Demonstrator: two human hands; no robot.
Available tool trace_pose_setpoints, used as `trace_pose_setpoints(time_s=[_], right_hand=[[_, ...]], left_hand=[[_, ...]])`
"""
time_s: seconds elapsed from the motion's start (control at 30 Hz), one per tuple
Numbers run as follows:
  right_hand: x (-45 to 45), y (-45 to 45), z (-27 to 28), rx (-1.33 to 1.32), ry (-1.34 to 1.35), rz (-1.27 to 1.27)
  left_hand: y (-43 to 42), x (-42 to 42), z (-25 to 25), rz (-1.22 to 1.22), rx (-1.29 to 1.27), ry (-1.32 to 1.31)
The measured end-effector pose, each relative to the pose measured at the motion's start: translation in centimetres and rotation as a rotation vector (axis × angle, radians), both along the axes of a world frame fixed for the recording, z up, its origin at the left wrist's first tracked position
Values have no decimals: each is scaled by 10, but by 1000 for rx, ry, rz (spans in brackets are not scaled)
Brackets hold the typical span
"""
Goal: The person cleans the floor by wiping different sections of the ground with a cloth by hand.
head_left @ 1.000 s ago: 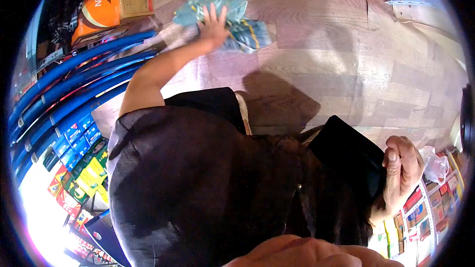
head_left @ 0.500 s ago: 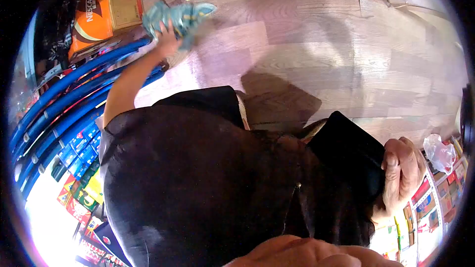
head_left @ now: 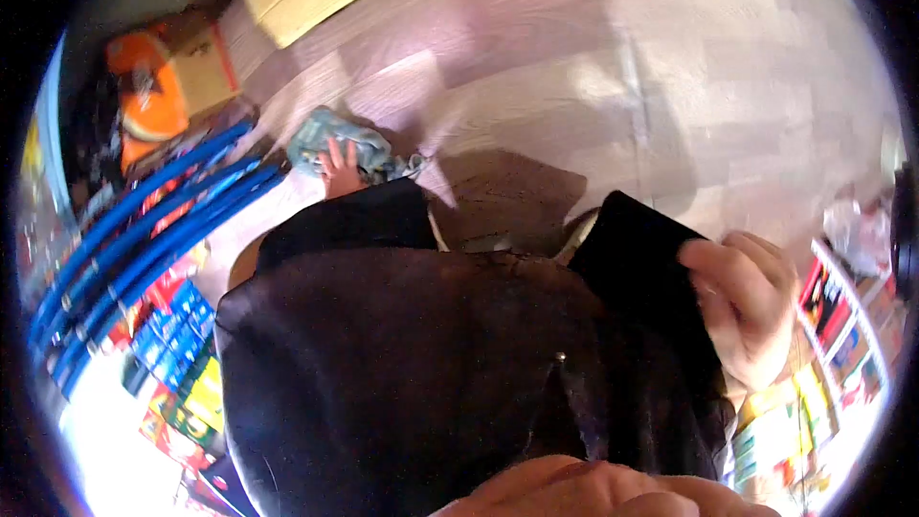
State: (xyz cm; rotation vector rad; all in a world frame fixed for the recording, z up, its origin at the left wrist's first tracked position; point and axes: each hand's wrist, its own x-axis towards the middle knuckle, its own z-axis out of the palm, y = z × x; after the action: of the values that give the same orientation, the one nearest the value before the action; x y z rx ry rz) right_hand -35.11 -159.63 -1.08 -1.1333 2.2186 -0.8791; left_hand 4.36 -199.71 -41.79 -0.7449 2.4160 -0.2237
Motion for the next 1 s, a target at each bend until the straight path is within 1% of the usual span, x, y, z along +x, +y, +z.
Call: trace_pose_setpoints(time_s=[0.03,0.07,0.13,0.17,0.2,0.23,0.3,0.37,0.47,0.53,0.57,0.6,0.63,0.67,0.7,0.73,0.77,0.8,0.83,0.87,0.93,0.97,1.0], right_hand=[[-2,8,-3,52,-76,40],[-3,16,-6,100,-155,77],[0,24,-7,223,-132,183],[2,29,-8,254,-142,235],[3,33,-6,228,-121,243],[2,37,-7,186,-119,229],[1,47,-7,142,-103,184],[2,54,-6,131,-61,134],[7,55,-3,122,-23,100],[2,55,-1,17,-37,117],[-5,63,0,16,-141,54],[-11,72,-22,-105,-227,-43],[-30,81,-29,-81,-492,-138],[-39,85,-49,-278,-640,-357],[-49,87,-119,-593,-582,-693],[-49,90,-156,-648,-631,-760],[-47,92,-185,-703,-689,-827],[-44,88,-211,-684,-777,-800],[-35,77,-217,-699,-849,-780],[-29,65,-237,-775,-976,-752],[-18,39,-260,-722,-927,-749],[-14,29,-268,-800,-959,-762],[-11,22,-275,-876,-989,-778]], left_hand=[[-3,-45,30,30,116,73],[-15,-82,39,59,184,46],[-20,-157,58,-70,210,16],[-21,-186,55,-195,236,29],[-16,-214,53,-315,262,47],[-3,-241,50,-351,278,61],[50,-308,43,-474,350,65],[124,-360,40,-591,435,125],[236,-407,34,-792,635,272],[304,-424,42,-843,710,204],[334,-426,52,-822,785,210],[348,-425,63,-792,858,212],[345,-425,74,-668,1319,269],[342,-429,104,-347,1590,213],[340,-433,137,9,1828,181],[328,-427,128,0,2037,364],[314,-425,150,197,1977,304],[300,-423,174,393,1902,249],[292,-418,173,454,1932,292],[284,-414,175,451,1913,295],[279,-406,178,528,1954,269],[283,-400,174,566,1933,373],[283,-396,168,561,1933,361]])
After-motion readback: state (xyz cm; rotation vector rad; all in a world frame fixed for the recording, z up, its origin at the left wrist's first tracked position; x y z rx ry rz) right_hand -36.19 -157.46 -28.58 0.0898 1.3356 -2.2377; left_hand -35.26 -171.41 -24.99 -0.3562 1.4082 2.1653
